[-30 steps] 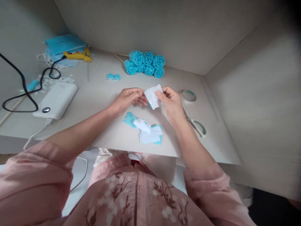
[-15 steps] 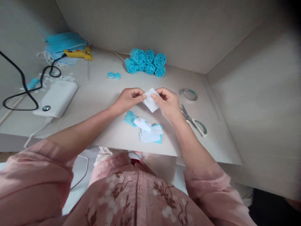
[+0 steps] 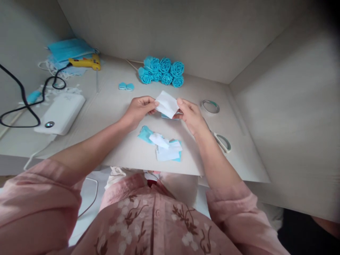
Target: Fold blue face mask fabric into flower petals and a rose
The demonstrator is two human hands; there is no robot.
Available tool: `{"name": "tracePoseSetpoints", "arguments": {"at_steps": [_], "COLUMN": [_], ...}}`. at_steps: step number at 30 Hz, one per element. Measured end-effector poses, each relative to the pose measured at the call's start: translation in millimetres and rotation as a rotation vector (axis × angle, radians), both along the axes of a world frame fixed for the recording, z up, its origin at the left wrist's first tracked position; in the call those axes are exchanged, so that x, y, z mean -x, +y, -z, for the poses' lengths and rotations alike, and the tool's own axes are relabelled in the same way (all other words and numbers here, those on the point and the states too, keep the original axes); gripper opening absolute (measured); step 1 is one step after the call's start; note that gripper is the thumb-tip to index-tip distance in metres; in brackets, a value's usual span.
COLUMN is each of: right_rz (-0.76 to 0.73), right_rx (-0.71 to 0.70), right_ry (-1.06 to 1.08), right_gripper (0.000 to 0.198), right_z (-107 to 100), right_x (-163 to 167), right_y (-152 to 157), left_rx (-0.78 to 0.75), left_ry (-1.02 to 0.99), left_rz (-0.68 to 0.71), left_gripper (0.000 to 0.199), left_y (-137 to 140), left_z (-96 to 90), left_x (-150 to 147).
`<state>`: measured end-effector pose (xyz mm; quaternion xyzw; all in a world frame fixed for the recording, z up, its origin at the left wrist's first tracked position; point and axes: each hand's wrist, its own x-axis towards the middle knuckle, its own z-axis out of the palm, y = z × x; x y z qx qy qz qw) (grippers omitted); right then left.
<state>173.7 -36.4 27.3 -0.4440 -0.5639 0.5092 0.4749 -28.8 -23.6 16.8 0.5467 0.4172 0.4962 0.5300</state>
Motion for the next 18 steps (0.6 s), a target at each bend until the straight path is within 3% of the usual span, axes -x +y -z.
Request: {"name": "tracePoseSetpoints", "arguments": {"at_steps": [5, 12, 16, 18], "right_rz": [0.008, 0.354, 0.391, 0.35], "right_rx": [0.016, -0.207, -0.185, -0.131], "right_ry": [-0.072, -0.18, -0.165, -0.132], "right_gripper": [0.05, 0.04, 0.041, 0.042], "right_z": [-2.2, 8.4, 6.4, 5.7], "right_x": [3.2, -4.4, -25.7, -33.5], "right_y": [-2.9, 7.8, 18.9, 22.5], "left_rx": [0.022, -0.011, -0.119, -0.259], "left_ry": [-0.049, 0.031, 0.142, 0.255], "left_rz": [-0.002, 0.039, 0.108, 0.179], "left_gripper": [0.031, 0.038, 0.048, 0.05], "left_y": [0.7, 2.2, 0.5, 0.4], "left_z": [1.8, 9.9, 10.2, 12.1], "left_x": [-0.1, 1.7, 3.0, 3.1]}}
